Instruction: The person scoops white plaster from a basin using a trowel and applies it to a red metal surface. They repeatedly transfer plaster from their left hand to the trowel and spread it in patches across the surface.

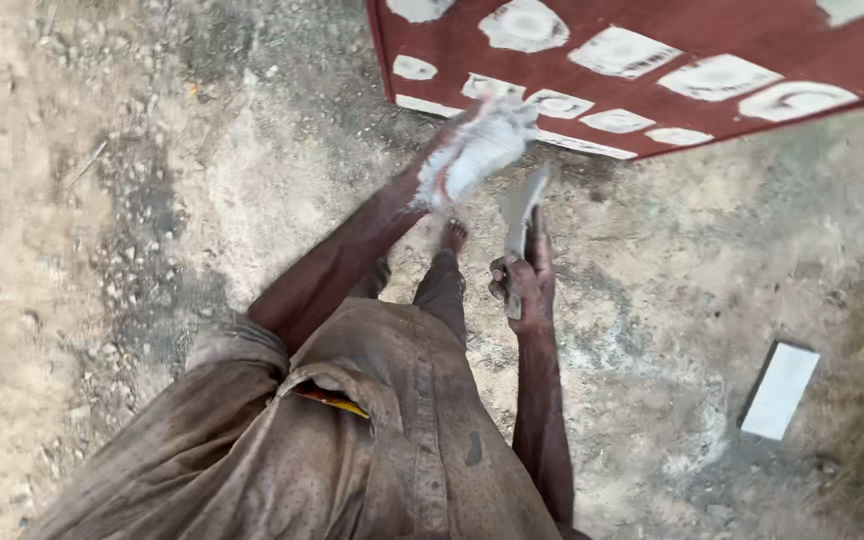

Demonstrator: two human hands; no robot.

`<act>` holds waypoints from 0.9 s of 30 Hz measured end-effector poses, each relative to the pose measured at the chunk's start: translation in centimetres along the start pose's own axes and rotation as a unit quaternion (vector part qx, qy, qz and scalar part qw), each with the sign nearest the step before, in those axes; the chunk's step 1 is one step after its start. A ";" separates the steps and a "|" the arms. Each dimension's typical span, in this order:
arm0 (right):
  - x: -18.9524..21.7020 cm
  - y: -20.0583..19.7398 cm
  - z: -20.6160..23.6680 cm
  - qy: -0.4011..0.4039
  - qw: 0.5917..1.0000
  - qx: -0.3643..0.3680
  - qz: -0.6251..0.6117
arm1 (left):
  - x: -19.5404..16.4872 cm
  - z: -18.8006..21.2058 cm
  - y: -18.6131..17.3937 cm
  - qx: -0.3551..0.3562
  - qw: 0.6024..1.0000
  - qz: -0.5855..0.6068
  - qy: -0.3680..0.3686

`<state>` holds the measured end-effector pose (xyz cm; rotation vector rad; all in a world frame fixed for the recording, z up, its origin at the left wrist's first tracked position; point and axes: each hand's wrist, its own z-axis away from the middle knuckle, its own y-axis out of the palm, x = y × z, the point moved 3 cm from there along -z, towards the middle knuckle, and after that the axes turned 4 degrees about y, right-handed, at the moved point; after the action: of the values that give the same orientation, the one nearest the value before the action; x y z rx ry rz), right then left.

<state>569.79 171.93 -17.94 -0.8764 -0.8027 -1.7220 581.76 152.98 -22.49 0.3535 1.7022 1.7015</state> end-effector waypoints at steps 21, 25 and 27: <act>13.7 -10.0 -16.4 -0.426 0.782 -0.275 0.362 | -1.3 11.2 -10.4 -0.255 0.959 -0.071 -0.104; 15.4 -10.5 -21.7 -0.457 0.719 -0.322 0.412 | -0.2 16.2 -13.7 -0.339 0.935 -0.024 -0.100; 15.4 -10.6 -23.2 -0.475 0.699 -0.331 0.420 | 0.0 18.0 -14.9 -0.362 0.926 -0.011 -0.108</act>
<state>551.81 148.15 -17.98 -2.3003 -0.2107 -0.5763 597.29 165.22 -34.90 0.1592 0.8259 2.0444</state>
